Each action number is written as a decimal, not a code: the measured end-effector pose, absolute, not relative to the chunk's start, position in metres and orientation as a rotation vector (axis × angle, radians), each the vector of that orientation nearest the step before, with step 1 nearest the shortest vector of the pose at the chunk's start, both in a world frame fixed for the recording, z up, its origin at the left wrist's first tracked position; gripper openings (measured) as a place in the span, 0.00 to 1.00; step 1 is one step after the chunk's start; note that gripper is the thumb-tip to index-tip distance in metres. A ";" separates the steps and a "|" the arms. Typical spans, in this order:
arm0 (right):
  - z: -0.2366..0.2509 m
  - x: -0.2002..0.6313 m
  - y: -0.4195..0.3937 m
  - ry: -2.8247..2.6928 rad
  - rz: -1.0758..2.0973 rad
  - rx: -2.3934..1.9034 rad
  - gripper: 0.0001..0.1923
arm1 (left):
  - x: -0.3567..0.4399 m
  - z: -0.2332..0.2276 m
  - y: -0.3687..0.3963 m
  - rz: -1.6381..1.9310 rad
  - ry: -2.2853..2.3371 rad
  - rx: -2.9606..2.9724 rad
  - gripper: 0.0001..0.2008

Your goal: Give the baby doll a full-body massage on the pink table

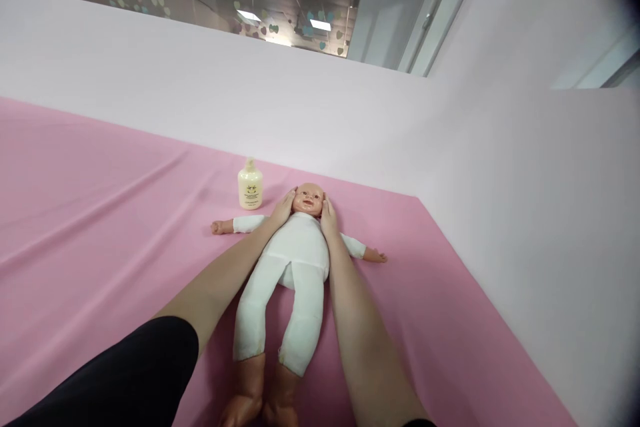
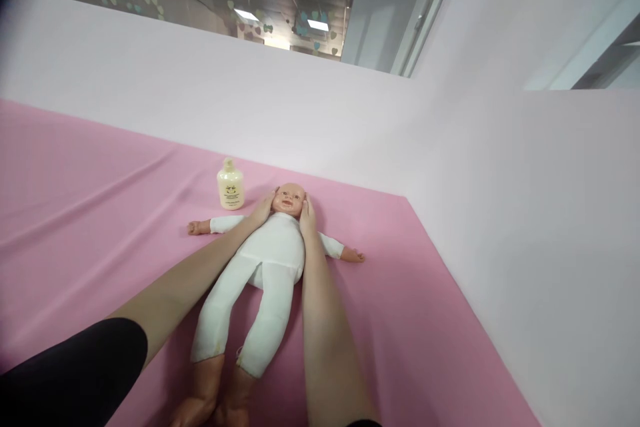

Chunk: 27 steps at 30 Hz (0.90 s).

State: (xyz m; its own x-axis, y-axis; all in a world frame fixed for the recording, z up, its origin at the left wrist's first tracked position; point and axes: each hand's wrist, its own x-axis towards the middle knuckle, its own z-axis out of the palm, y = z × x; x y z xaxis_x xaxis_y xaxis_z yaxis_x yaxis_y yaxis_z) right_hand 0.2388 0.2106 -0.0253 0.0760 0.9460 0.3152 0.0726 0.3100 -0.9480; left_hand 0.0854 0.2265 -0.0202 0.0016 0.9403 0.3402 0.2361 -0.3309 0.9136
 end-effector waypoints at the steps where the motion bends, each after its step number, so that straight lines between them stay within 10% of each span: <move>1: -0.024 0.239 0.210 -1.306 0.897 -1.072 0.29 | 0.085 -0.020 0.227 1.385 1.211 1.586 0.25; 10: -0.016 0.239 0.201 -1.269 0.848 -1.171 0.27 | 0.081 -0.019 0.223 1.499 1.304 1.690 0.22; 18: -0.015 0.236 0.191 -1.441 0.776 -1.271 0.43 | 0.067 -0.025 0.199 1.035 1.427 2.092 0.41; 27: -0.018 0.240 0.184 -1.657 0.592 -1.080 0.33 | 0.063 -0.023 0.189 0.777 1.660 2.261 0.36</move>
State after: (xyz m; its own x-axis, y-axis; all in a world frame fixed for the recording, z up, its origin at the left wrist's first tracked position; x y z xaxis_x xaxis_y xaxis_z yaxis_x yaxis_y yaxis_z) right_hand 0.2403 0.1842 -0.0179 -0.0712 0.8713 0.4856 0.3661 0.4756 -0.7998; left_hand 0.0631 0.1894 -0.0235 0.2175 0.9355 0.2784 0.8130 -0.3315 0.4788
